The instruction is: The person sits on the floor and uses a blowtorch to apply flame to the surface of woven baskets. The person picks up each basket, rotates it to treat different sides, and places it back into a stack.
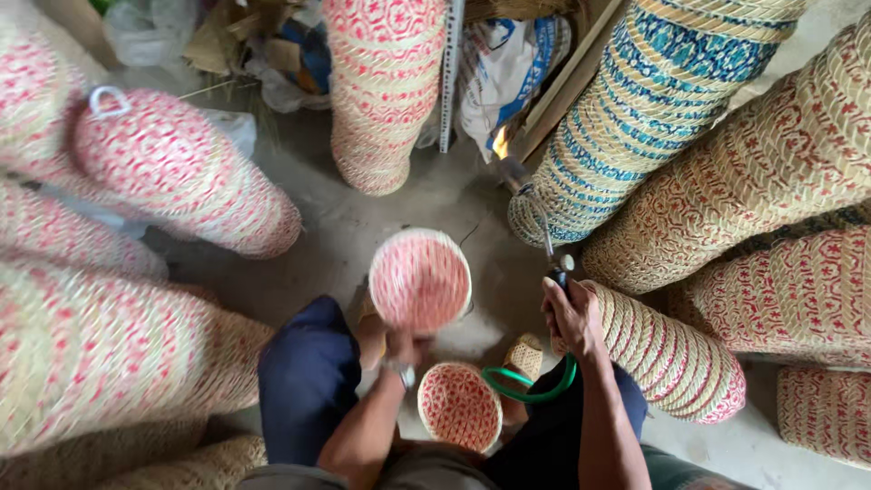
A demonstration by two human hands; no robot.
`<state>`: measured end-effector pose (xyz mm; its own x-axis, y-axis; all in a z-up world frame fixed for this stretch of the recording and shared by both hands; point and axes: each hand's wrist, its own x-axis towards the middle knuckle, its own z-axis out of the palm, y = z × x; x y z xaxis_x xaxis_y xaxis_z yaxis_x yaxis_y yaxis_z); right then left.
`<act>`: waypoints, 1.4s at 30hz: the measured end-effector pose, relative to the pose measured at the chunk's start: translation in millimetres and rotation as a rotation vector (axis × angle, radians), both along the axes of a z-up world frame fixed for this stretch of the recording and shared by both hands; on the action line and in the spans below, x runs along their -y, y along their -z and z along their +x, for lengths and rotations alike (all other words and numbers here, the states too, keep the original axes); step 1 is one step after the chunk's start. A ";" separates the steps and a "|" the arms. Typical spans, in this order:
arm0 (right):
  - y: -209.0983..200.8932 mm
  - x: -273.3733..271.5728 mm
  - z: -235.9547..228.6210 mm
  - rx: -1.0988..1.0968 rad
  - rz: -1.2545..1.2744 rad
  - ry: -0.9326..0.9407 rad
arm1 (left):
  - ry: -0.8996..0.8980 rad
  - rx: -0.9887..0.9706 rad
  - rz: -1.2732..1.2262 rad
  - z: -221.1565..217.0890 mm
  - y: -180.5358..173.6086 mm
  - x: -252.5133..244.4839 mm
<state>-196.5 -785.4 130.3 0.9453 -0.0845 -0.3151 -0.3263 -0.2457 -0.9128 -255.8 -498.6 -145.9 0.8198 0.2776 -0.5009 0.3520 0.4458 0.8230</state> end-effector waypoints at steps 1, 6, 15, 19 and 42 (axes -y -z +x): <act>-4.5 -4.7 -6.8 0.010 0.026 -0.025 | -0.062 0.086 -0.100 14.6 -10.5 -11.1; -38.1 -29.9 -61.7 0.142 -0.183 -0.180 | -0.138 0.300 -0.270 79.5 -98.9 -71.1; -66.7 -41.2 -128.5 0.344 -0.438 -0.328 | -0.268 0.462 -0.162 48.0 -205.4 -91.2; -63.7 -38.9 -129.9 0.231 -0.333 -0.317 | -0.270 0.465 -0.100 37.6 -213.6 -98.1; -116.4 -31.0 -120.1 0.218 -0.246 -0.226 | 0.073 0.311 0.233 19.3 -259.6 -100.0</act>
<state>-316.6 -754.3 246.7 0.9912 0.0858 -0.1012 -0.0437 -0.5090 -0.8597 -236.4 -398.6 113.7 0.9443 0.2899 -0.1560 0.0937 0.2174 0.9716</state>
